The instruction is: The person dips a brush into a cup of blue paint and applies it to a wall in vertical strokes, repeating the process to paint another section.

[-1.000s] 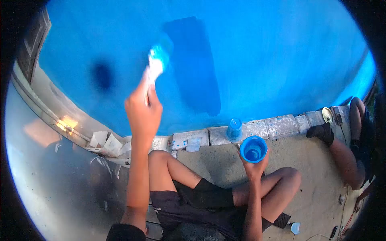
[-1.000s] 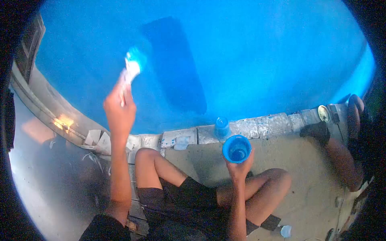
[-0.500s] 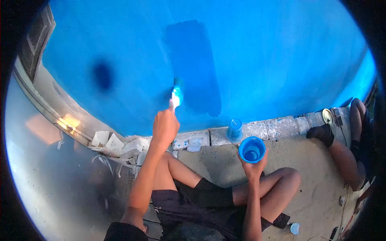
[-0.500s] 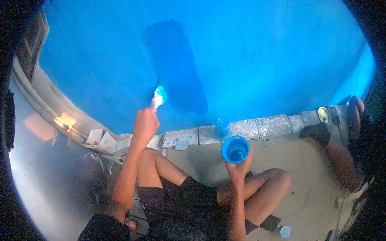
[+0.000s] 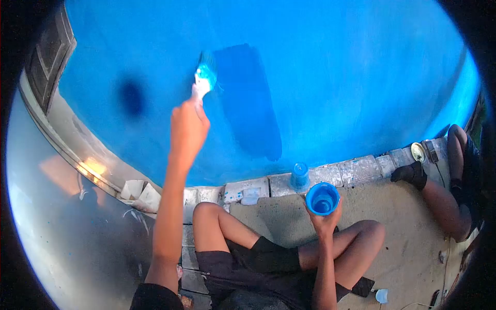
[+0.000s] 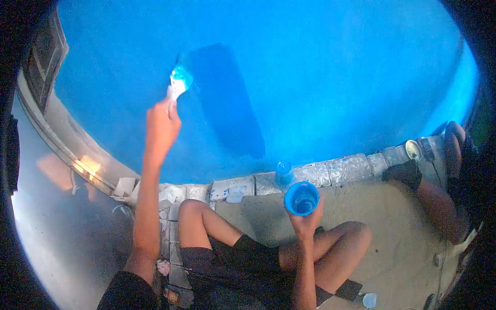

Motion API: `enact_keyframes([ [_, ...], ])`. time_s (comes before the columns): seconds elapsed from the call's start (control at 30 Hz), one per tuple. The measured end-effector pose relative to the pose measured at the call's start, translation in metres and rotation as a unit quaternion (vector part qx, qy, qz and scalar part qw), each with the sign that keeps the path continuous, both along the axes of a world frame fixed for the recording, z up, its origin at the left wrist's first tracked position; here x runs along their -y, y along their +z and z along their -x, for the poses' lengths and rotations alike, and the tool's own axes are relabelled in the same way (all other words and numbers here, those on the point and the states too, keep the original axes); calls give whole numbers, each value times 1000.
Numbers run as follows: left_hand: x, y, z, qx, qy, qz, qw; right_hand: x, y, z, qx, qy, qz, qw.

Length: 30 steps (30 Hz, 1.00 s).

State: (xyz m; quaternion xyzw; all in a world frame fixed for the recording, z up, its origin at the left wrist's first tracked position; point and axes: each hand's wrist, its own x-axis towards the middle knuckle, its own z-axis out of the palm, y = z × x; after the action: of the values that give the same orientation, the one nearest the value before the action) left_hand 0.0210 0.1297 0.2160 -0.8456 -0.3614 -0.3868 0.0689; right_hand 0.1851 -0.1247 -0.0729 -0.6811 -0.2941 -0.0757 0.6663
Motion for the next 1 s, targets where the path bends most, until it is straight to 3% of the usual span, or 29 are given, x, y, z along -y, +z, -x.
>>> enact_keyframes([
  [0.1, 5, -40, 5, -57, -25, 59, 996, 0, -5, -4, 2, -11, 8, 1000],
  [0.2, 4, -88, 8, -112, 23, 118, 986, 4, -2, 1, -9, 1, -4, 1000],
  [0.3, -1, -108, 24, -155, -27, 132, 979, 0, -3, 4, -25, 15, -14, 999],
  [0.43, 11, -58, 47, -98, -64, 70, 991, 5, 7, 4, 1, -10, -20, 1000],
  [0.53, 34, 7, 41, -13, -32, 10, 999, 7, 5, 2, -17, -4, -26, 1000],
  [0.63, 26, 35, 23, 31, -17, -14, 999, 4, 1, 0, -20, -6, -28, 999],
  [0.77, -8, -5, 10, -11, -30, -29, 999, 4, 3, 1, -11, -2, -14, 1000],
  [0.9, 8, -31, 10, -39, -23, 105, 993, 5, 3, 2, -7, -23, 7, 1000],
  [1.0, -13, -52, 25, -150, -20, 148, 977, 4, 6, 7, -17, -10, -4, 1000],
])
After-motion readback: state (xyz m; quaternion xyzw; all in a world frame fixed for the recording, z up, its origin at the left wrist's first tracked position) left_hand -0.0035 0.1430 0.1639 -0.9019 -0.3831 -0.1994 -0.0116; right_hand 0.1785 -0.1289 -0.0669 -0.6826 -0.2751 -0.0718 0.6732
